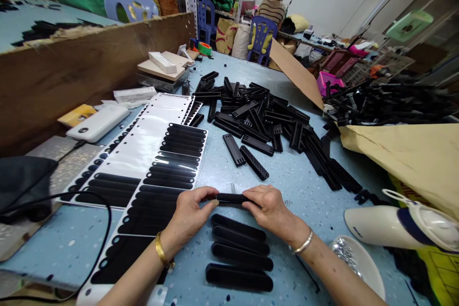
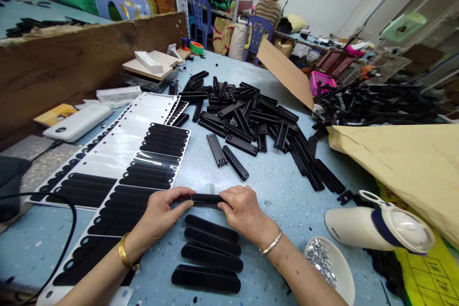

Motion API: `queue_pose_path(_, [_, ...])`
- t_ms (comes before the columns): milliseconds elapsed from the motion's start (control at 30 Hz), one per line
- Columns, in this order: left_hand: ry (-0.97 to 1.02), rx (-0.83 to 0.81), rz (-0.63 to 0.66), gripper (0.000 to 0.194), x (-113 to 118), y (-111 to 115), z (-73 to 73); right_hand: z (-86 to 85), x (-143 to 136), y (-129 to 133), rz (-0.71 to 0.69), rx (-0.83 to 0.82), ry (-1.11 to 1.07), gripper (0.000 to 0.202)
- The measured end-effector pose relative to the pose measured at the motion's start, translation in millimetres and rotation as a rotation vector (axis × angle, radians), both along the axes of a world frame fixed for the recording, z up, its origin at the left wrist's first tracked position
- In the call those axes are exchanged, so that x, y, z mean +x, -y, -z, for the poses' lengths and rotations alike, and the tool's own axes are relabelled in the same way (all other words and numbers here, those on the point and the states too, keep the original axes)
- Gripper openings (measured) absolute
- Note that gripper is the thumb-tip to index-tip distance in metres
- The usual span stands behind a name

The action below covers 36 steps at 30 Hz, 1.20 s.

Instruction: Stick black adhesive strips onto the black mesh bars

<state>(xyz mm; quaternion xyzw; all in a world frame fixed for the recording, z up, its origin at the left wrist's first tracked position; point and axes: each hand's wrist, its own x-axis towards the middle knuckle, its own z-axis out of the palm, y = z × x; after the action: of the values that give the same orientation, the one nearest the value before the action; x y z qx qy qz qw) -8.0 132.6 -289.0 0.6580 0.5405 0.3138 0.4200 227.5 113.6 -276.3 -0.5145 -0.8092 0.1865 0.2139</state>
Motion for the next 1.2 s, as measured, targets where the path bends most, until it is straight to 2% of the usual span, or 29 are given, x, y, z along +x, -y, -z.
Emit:
queue_pose_path(200, [0.012,-0.002,0.012,0.016,1.1,-0.5,0.5,0.7,1.6,-0.2,-0.001,-0.004,-0.052,0.019])
queue_pose_path(500, [-0.02,0.037,0.03,0.012,0.1,-0.6,1.5,-6.3,-2.8,-2.4,-0.014,-0.006,0.008,0.016])
queue_pose_path(767, [-0.016,0.027,0.032,0.012,0.6,0.0,-4.9,-5.4,-4.4,-1.6,0.006,0.007,0.039,0.016])
queue_pose_path(933, [-0.041,0.057,0.008,0.017,3.7,0.0,-1.9,-3.6,-4.6,-2.2,0.005,0.007,0.059,0.014])
queue_pose_path(1200, [-0.078,0.064,-0.023,0.018,8.8,-1.9,1.0,1.0,-1.0,0.8,0.027,-0.024,-0.125,0.022])
